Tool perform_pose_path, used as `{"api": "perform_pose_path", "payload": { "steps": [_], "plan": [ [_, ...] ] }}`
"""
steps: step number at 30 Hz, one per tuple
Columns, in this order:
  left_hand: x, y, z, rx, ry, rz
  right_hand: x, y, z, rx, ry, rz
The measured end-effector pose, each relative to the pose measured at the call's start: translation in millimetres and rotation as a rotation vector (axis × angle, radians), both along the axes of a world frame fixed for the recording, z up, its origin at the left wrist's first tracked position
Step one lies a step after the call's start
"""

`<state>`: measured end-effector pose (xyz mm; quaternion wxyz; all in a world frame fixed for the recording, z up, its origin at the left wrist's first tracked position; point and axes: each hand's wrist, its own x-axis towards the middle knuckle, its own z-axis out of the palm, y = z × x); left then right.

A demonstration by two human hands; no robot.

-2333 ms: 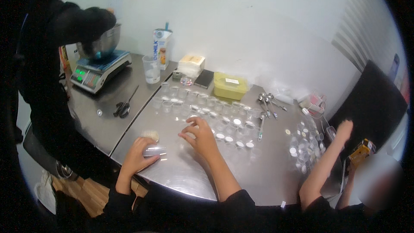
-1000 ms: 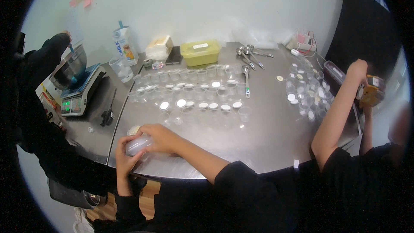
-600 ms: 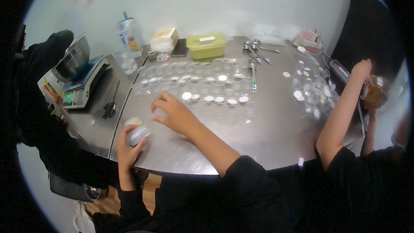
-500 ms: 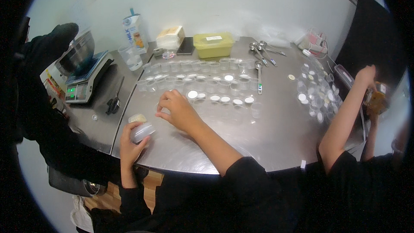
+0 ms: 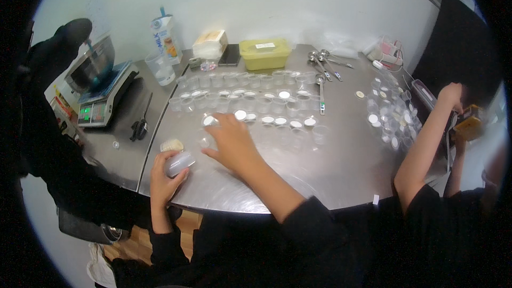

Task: The person assembles small transparent plastic containers by placing white circular inserts into them and then closing the lids. A coworker stirs a blue mixture in a metal bowl on a scale and uses a yellow handheld device to apply labels to the containers. The person also loads labels into the yellow device and continues assembling containers.

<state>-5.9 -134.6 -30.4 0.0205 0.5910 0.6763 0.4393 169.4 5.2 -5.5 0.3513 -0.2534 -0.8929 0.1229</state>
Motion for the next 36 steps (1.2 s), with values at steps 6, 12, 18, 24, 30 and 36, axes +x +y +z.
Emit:
{"api": "perform_pose_path", "payload": {
  "steps": [6,12,18,24,30,36],
  "plan": [
    [-2,0,-1,0.048,0.072,-0.053,118,-61,-10,-0.023,-0.004,-0.665],
    [2,2,-2,0.017,0.064,0.006,145,-66,-35,-0.113,-0.170,-0.805],
    [3,2,0,0.029,0.099,0.019,143,-63,-38,-0.085,-0.210,-0.786],
    [3,3,-2,0.003,0.065,0.034,145,-63,-40,-0.060,-0.220,-0.787],
    [2,2,-1,-0.006,0.054,0.032,144,-67,-37,-0.053,-0.259,-0.811],
    [3,2,0,0.024,0.051,0.032,116,-77,-41,-0.118,-0.340,-0.746]
  ]
}}
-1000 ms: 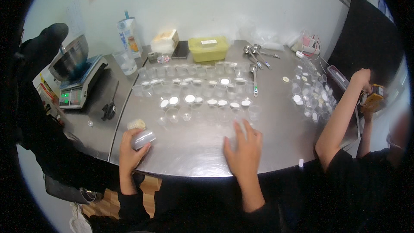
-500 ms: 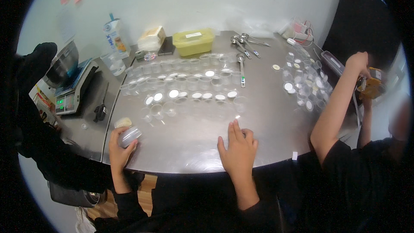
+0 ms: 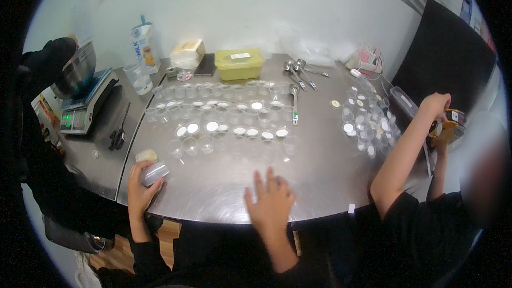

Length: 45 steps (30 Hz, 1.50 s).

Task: The person assembles small transparent plastic containers by placing white circular inserts into them and then closing the lids. A coworker stirs a blue mixture in a metal bowl on a scale and uses a yellow handheld device to apply labels to the containers. The person also loads labels into the yellow device and continues assembling containers.

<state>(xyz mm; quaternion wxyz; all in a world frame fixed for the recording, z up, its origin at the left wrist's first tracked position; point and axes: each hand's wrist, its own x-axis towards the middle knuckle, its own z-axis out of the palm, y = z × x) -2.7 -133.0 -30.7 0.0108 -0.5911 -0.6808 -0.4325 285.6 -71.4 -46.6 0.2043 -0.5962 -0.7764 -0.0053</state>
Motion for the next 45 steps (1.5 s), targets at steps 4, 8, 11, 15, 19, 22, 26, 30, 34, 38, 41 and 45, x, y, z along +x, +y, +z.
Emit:
{"api": "perform_pose_path", "payload": {
  "steps": [4,8,11,15,19,22,26,30,34,38,41,45],
  "plan": [
    [-1,-1,0,-0.006,-0.027,0.002,-29,-6,3,0.039,0.122,0.086],
    [-4,-1,1,0.003,-0.001,-0.026,-37,-5,7,0.116,0.094,0.051],
    [-4,0,0,0.001,-0.003,-0.041,-38,-2,6,0.059,0.030,0.065],
    [-5,-1,0,0.006,-0.018,-0.041,-38,-1,5,0.003,-0.004,0.081],
    [-6,-2,-2,0.002,-0.043,-0.032,-47,0,4,0.074,0.044,0.148],
    [-6,-1,-2,0.012,-0.024,-0.038,-64,1,3,0.098,0.049,0.245],
    [-7,-2,0,0.032,0.012,-0.055,-77,1,3,0.033,0.001,0.294],
    [-7,-3,-1,0.031,-0.022,-0.076,-77,1,-1,0.028,0.007,0.289],
    [-8,-4,-9,0.011,-0.042,-0.039,-89,2,-10,0.061,-0.055,0.258],
    [-10,-1,-15,0.000,-0.053,-0.044,-117,1,-19,0.283,0.197,0.441],
    [-11,2,-16,-0.033,-0.114,-0.046,-129,-4,-24,0.163,0.199,0.505],
    [-13,3,-17,0.015,-0.060,-0.116,-129,-7,-23,0.093,0.237,0.535]
  ]
}}
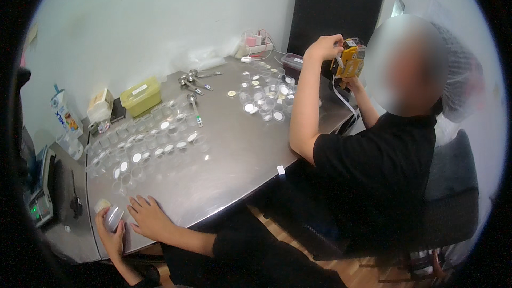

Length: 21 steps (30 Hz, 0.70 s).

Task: The person assembles small transparent plastic containers by placing white circular inserts into them and then closing the lids. A coworker stirs a blue mixture in a metal bowl on a scale and uses a yellow handheld device to apply labels to the containers. The person also loads labels into the yellow device and continues assembling containers.

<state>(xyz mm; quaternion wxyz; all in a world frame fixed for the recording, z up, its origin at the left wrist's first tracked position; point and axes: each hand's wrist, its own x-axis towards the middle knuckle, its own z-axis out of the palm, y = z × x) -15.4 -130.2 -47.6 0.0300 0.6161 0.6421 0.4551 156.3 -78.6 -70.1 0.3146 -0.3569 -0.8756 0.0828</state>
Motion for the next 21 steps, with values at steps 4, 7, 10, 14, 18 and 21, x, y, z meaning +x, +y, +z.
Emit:
{"api": "perform_pose_path", "payload": {
  "steps": [4,7,10,14,18,21],
  "plan": [
    [-2,-1,-2,-0.021,-0.007,0.011,1,0,4,0.048,0.062,0.067],
    [-3,-3,0,-0.020,-0.068,0.043,-4,2,8,0.050,-0.014,0.156],
    [-5,-7,2,0.013,-0.190,0.108,-23,10,16,0.189,0.032,0.256],
    [-8,-12,2,0.034,-0.163,0.119,-61,28,31,0.189,-0.069,0.567],
    [-16,-16,5,-0.009,-0.197,0.124,-58,54,35,0.005,-0.036,0.704],
    [-16,-18,6,-0.030,-0.110,0.123,-46,71,37,0.040,0.016,0.790]
  ]
}}
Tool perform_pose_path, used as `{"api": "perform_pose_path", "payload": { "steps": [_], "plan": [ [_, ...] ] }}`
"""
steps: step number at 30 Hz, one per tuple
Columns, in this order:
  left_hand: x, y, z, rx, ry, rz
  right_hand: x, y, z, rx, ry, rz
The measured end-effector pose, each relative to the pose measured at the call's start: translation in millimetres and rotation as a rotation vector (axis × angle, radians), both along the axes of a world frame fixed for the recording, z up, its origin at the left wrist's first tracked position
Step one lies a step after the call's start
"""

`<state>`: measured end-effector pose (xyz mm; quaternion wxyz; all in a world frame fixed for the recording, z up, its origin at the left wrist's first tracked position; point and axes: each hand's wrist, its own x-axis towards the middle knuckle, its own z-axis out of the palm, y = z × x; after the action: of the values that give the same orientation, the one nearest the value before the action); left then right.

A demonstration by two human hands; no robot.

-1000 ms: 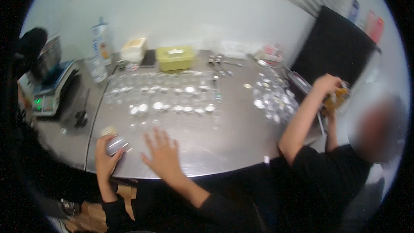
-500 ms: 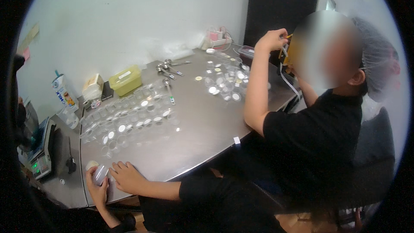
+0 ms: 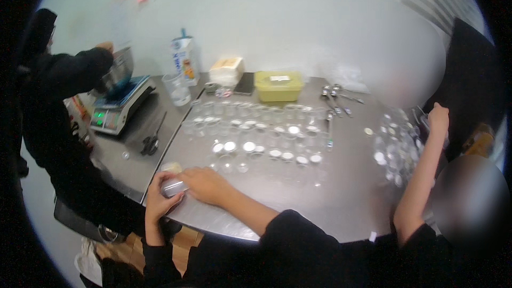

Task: The person assembles small transparent plastic containers by placing white circular inserts into them and then closing the lids. A coworker stirs a blue mixture in a metal bowl on a scale and uses a yellow handheld device to apply labels to the containers. The person also loads labels into the yellow device and continues assembling containers.

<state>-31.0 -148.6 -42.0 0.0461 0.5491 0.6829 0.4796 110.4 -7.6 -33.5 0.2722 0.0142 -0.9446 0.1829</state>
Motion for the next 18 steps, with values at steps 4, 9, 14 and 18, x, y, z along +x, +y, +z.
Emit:
{"api": "perform_pose_path", "payload": {
  "steps": [4,9,14,18],
  "plan": [
    [3,0,1,0.031,-0.080,0.009,0,2,2,0.007,-0.019,-0.002],
    [4,-3,7,0.023,-0.017,-0.013,-1,1,7,0.049,-0.021,-0.017],
    [4,-5,11,-0.007,-0.008,-0.030,2,-2,10,0.024,-0.007,0.001],
    [3,-5,10,0.001,-0.067,-0.052,5,-2,11,0.002,-0.049,-0.023]
  ]
}}
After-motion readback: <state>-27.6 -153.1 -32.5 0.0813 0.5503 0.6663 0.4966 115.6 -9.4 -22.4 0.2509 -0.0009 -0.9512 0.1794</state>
